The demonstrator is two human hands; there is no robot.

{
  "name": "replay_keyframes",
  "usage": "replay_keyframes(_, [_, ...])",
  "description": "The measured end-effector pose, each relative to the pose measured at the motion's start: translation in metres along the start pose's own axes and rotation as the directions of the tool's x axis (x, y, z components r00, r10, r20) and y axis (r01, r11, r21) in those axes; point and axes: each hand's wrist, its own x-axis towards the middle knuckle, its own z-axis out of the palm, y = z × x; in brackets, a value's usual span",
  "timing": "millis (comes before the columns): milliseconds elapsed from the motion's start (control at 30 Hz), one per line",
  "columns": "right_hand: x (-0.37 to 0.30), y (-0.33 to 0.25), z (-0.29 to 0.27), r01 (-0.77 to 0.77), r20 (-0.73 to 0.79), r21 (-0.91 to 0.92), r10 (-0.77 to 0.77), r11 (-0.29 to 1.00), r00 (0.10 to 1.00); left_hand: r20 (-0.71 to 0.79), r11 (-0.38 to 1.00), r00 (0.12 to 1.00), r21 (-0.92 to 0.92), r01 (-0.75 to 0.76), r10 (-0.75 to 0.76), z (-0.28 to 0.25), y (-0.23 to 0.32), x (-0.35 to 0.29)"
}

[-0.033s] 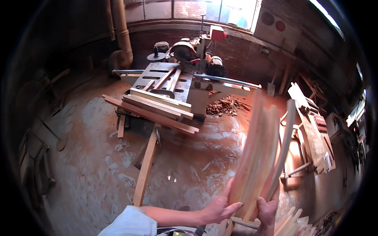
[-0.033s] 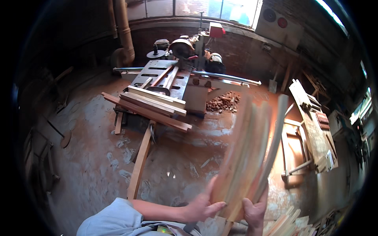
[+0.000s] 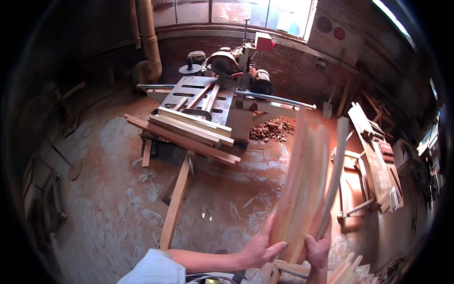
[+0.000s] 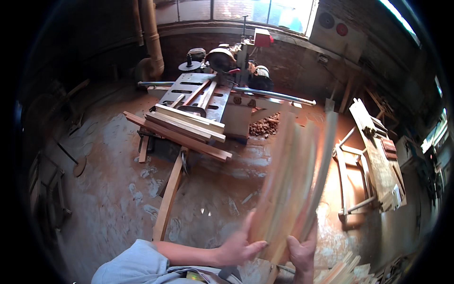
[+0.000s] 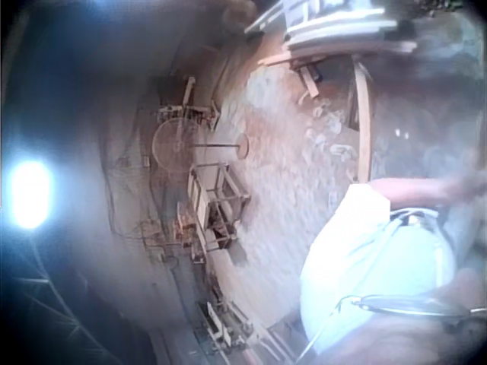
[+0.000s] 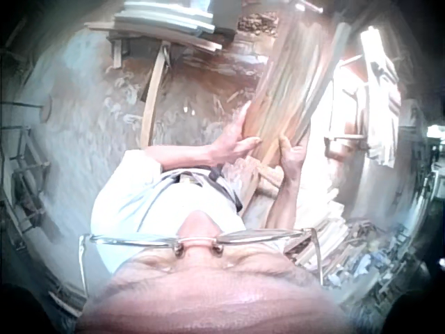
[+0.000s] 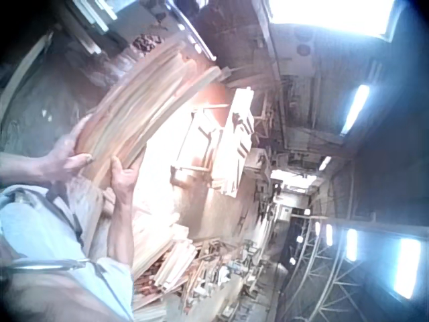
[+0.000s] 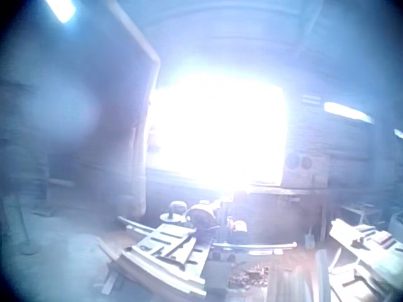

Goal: The person sorts and measures wooden planks in a workshop. They pick up planks, measure them with a tape measure, and stack them on a workbench.

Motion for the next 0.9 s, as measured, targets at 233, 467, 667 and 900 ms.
replay_keyframes(233, [0.145, 0.046, 0.057, -0.101, 0.384, -0.077, 0.123, 0.992, 0.915, -0.396, 0.992, 0.918, -0.108, -0.062, 0.014, -0.063, -0.002, 0.059])
replay_keyframes(467, [0.27, 0.069, 0.118, -0.083, 0.693, -0.138, 0.157, 0.987, 0.704, -0.706, 0.984, 0.703, -0.051, -0.173, 0.087, -0.101, -0.012, 0.126])
replay_keyframes(667, [0.353, 0.098, 0.22, -0.011, 0.87, -0.197, 0.18, 0.98, 0.46, -0.886, 0.981, 0.444, 0.054, -0.184, 0.132, -0.164, -0.026, 0.16])
replay_keyframes(900, [0.43, 0.161, 0.337, -0.001, 0.944, -0.264, 0.258, 0.965, 0.206, -0.955, 0.961, 0.181, 0.201, -0.192, 0.236, -0.26, -0.061, 0.198])
